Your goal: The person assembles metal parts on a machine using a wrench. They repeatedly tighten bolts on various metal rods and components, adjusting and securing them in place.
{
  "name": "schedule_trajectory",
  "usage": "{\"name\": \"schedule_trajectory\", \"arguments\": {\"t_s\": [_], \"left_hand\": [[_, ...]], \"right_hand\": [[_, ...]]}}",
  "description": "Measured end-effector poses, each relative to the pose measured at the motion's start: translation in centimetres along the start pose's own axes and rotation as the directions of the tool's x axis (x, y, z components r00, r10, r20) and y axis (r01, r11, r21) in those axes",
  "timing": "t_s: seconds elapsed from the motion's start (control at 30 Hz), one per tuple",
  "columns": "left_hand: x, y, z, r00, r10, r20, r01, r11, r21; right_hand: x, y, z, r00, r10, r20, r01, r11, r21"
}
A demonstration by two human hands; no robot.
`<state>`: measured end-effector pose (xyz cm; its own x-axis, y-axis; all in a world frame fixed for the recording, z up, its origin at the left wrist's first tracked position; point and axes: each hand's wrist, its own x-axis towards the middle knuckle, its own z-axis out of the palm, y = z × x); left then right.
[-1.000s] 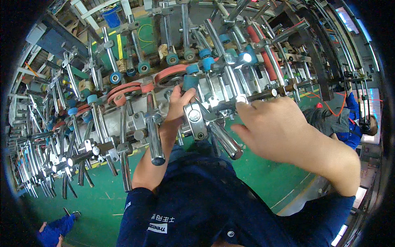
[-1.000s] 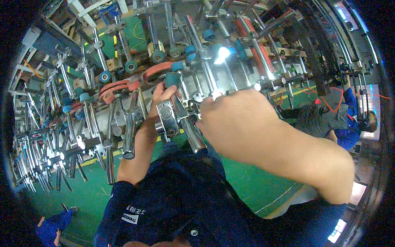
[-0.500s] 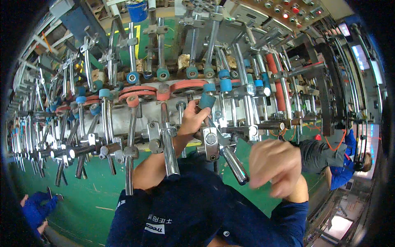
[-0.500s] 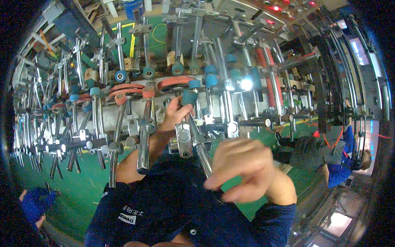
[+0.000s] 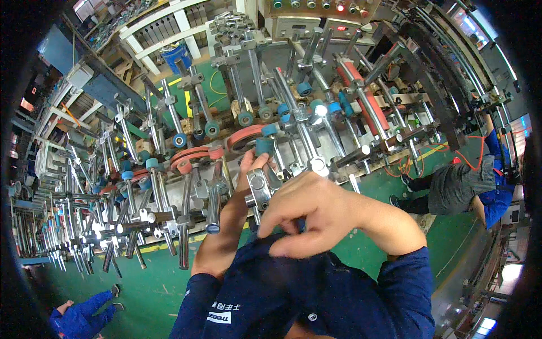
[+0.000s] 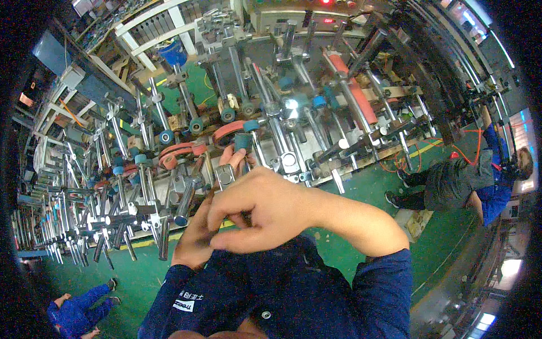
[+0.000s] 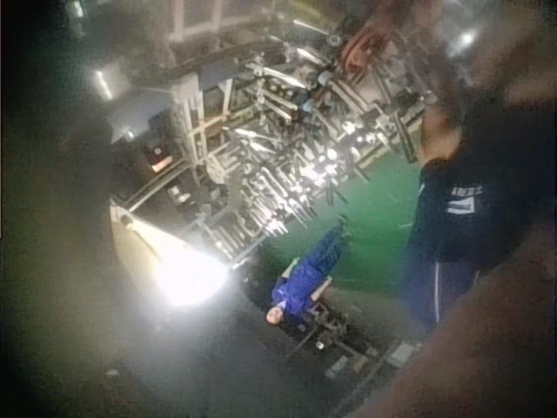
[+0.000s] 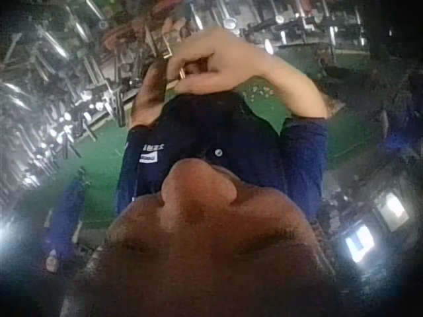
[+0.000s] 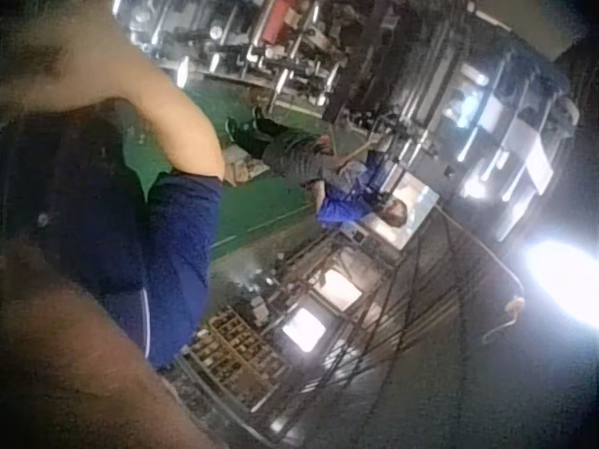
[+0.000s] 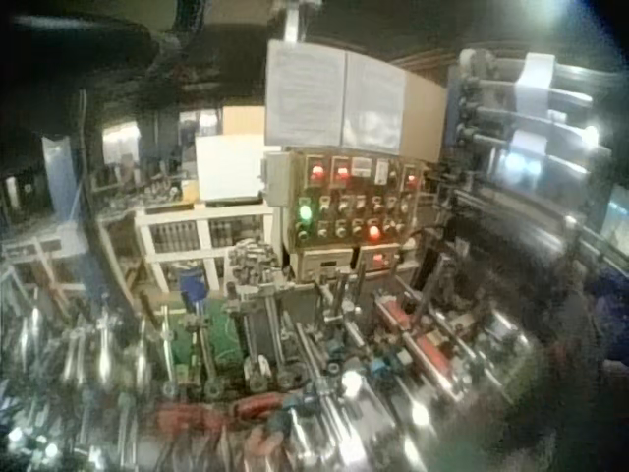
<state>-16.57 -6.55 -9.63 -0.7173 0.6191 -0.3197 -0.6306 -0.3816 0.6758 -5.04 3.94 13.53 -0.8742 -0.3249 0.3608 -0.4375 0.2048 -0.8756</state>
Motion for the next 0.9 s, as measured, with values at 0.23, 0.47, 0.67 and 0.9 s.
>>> {"name": "schedule_trajectory", "arguments": {"t_s": [0.23,0.47,0.67,0.9], "left_hand": [[-3.0,2.0,1.5,0.980,0.092,0.174,-0.123,0.977,0.175],[2.0,0.0,-2.8,0.990,-0.058,0.125,0.020,0.956,0.291],[3.1,-3.5,-7.0,0.979,-0.064,0.193,0.064,0.998,0.004],[-3.5,-8.1,-13.3,0.978,0.149,-0.147,-0.110,0.963,0.245]], "right_hand": [[-0.6,0.0,2.0,0.968,-0.123,-0.219,0.081,0.978,-0.194],[-1.2,-2.3,2.0,0.847,-0.105,-0.520,0.056,0.992,-0.110],[-4.9,-3.8,2.0,0.851,-0.445,-0.279,0.351,0.877,-0.329],[-12.7,-0.5,2.0,0.812,-0.307,-0.496,0.177,0.940,-0.293]]}}
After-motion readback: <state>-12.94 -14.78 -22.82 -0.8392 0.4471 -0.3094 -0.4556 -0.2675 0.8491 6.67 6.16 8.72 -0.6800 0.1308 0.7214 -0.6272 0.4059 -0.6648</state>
